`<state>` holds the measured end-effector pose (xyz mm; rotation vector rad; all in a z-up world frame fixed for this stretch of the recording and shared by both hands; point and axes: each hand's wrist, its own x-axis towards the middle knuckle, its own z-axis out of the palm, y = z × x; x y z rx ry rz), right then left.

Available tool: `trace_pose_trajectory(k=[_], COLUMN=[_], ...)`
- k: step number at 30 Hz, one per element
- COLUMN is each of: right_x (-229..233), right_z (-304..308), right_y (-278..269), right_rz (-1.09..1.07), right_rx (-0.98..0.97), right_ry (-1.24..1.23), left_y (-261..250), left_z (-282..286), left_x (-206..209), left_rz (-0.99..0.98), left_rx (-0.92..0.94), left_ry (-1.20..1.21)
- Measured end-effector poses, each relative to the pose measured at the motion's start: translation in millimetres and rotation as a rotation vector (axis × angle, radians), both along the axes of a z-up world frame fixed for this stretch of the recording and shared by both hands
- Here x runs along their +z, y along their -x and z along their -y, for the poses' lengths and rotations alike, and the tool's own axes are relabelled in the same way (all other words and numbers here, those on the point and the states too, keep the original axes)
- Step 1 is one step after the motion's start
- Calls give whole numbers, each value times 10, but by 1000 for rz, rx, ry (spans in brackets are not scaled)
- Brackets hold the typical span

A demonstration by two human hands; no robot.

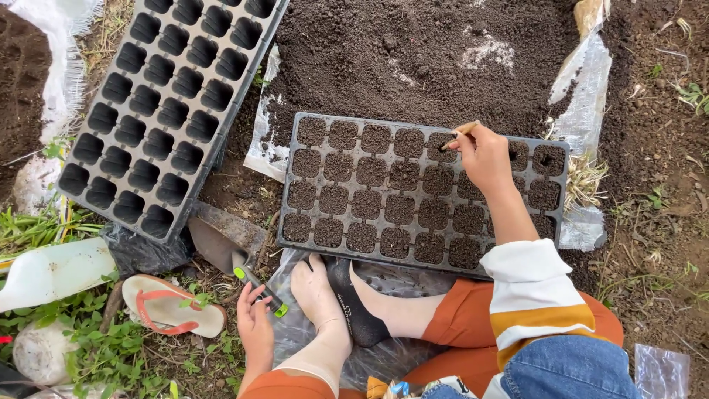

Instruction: The person sits on the ground and uses a small stick to poke holes in the soil within a seedling tray. They then place seeds into the holes and cover them with soil.

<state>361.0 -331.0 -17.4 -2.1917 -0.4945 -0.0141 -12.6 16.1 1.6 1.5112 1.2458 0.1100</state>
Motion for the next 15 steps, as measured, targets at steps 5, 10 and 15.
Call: trace_pose_trajectory(k=[5,10,15], right_x=[29,-35,17], right_z=[-79,-65,-53], right_y=[59,55,64], right_rz=[20,34,102], right_rx=[-38,-21,40], right_ry=[1,-23,-59], left_y=[6,-4,57], left_z=[12,29,-15], left_x=[-4,16,-113], left_rz=[0,-1,29], left_rx=[-21,-34,-26], left_ry=[6,20,12])
